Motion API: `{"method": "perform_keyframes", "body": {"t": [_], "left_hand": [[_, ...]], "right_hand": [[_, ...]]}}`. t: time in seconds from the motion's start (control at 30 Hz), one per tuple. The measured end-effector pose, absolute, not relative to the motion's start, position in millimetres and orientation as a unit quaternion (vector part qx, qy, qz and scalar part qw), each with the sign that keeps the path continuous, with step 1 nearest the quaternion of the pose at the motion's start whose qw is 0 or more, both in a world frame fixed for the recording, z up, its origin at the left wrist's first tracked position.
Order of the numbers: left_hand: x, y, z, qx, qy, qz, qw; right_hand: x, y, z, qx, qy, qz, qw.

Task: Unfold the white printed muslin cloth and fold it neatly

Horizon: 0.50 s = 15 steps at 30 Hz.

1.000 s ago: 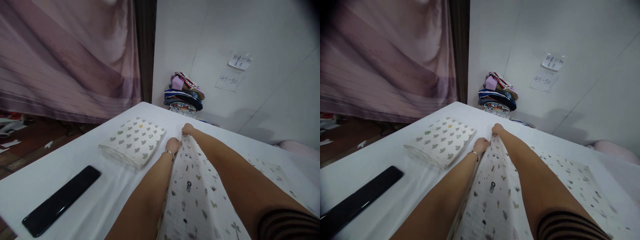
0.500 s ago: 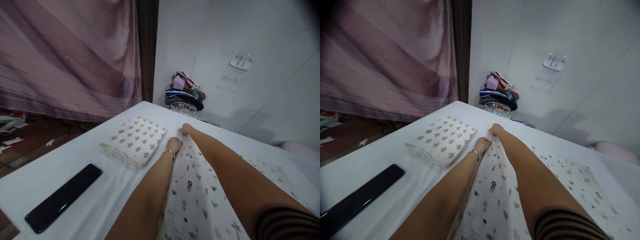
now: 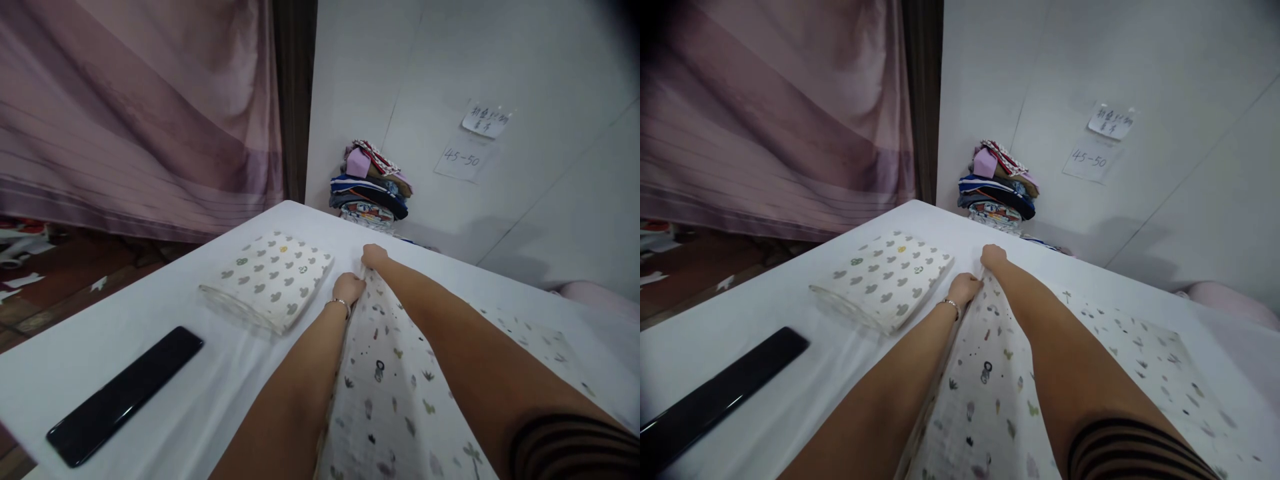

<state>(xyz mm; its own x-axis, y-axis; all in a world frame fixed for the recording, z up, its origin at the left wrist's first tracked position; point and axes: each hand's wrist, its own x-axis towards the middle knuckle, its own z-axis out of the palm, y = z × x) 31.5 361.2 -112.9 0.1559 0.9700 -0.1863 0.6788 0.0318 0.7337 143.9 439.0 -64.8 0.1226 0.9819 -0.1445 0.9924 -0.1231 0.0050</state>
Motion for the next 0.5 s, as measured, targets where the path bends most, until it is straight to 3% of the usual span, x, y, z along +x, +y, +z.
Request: {"method": "perform_keyframes", "body": {"t": [0.33, 0.5], "left_hand": [[31.2, 361.2, -112.3, 0.654, 0.636, 0.202, 0.355], [29.5, 359.2, -107.3, 0.659, 0.635, 0.201, 0.35]], "right_hand": [[153.3, 425.3, -71.5, 0.72, 0.687, -0.088, -0.04], [170.5, 364.9, -76.5, 0.687, 0.711, -0.09, -0.122]]}}
